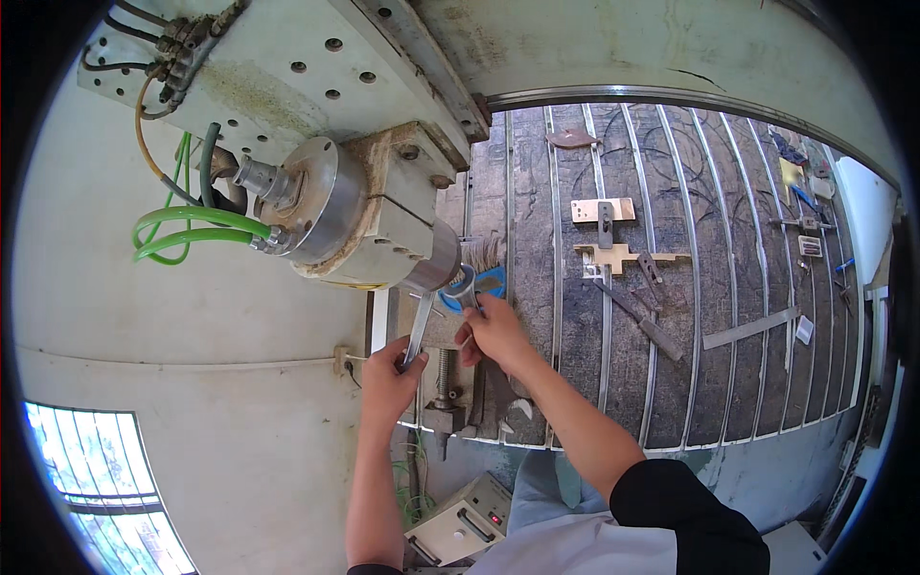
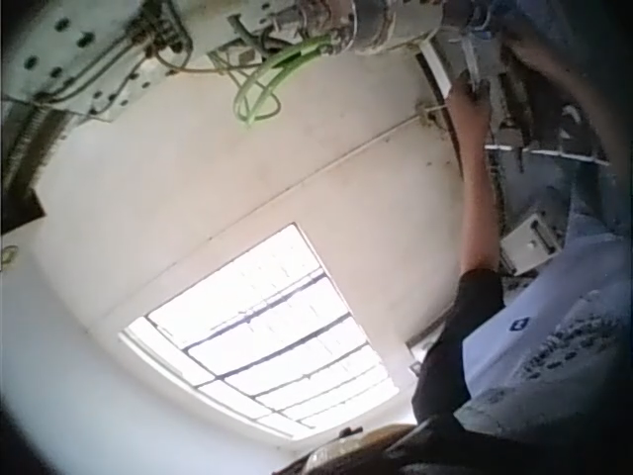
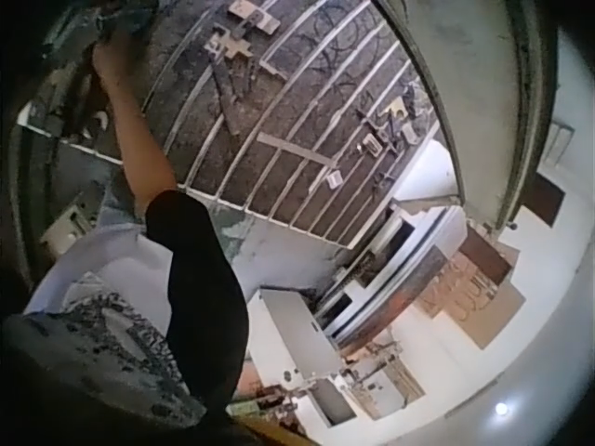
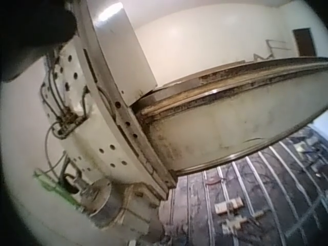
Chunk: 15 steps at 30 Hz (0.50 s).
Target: Cleaning dust and debris from the machine bed and using wrenches to service the machine spindle.
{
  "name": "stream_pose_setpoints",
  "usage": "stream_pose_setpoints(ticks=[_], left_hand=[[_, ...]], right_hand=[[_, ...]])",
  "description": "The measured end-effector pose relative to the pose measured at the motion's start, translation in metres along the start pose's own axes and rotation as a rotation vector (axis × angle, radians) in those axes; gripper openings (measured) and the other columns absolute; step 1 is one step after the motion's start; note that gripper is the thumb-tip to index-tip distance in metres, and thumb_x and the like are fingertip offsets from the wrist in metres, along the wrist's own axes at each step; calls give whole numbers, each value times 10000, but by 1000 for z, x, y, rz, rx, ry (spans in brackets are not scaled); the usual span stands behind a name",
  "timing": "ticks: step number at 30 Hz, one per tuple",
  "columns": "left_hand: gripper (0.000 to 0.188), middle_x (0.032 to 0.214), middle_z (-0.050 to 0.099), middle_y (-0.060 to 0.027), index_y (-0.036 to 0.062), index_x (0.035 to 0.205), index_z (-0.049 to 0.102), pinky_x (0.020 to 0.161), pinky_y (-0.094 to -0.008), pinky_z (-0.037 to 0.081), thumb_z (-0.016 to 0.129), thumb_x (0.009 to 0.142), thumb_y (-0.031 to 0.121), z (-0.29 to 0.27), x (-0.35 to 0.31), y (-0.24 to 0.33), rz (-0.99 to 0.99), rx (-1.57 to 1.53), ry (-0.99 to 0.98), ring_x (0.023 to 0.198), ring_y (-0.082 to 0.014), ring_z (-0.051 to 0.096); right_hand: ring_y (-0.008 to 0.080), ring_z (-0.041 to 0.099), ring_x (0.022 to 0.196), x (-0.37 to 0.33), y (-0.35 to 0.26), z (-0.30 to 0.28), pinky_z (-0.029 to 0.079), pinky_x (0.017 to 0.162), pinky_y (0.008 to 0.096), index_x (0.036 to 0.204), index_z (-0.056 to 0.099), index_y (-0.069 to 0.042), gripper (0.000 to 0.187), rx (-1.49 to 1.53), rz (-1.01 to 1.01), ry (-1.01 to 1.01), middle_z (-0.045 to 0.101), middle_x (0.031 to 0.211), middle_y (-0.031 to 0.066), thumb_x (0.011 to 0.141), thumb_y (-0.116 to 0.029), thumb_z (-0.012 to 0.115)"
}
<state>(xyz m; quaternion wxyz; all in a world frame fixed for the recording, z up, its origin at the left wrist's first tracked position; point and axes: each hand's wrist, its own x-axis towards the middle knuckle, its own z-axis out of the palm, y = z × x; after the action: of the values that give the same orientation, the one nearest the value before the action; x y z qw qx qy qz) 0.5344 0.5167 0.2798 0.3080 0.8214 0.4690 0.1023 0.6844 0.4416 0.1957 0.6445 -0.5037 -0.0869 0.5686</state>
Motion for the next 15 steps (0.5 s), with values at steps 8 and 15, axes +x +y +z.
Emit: stream_pose_setpoints(ticks=[8, 15], left_hand=[[459, 719, 604, -125, -90, 1035, 611, 603, -321, 451, 733, 765, 261, -1, 2, 15, -124, 168, -180, 669, -159, 572], [1331, 1298, 317, -347, -175, 1333, 180, 1039, -574, 244, 817, 462, 604, 21, -18, 31, -109, 713, -58, 1227, -468, 322]], right_hand=[[159, 532, 411, 18, -10, -6, 381, 322, 289, 1014, 503, 18, 155, -53, -19, -66, 575, 657, 103, 954, -112, 444], [252, 520, 1132, 33, 27, 39, 360, 1042, 417, 1159, 528, 4, 373, 992, 171, -588, 580, 1116, 121, 918, -280, 550]])
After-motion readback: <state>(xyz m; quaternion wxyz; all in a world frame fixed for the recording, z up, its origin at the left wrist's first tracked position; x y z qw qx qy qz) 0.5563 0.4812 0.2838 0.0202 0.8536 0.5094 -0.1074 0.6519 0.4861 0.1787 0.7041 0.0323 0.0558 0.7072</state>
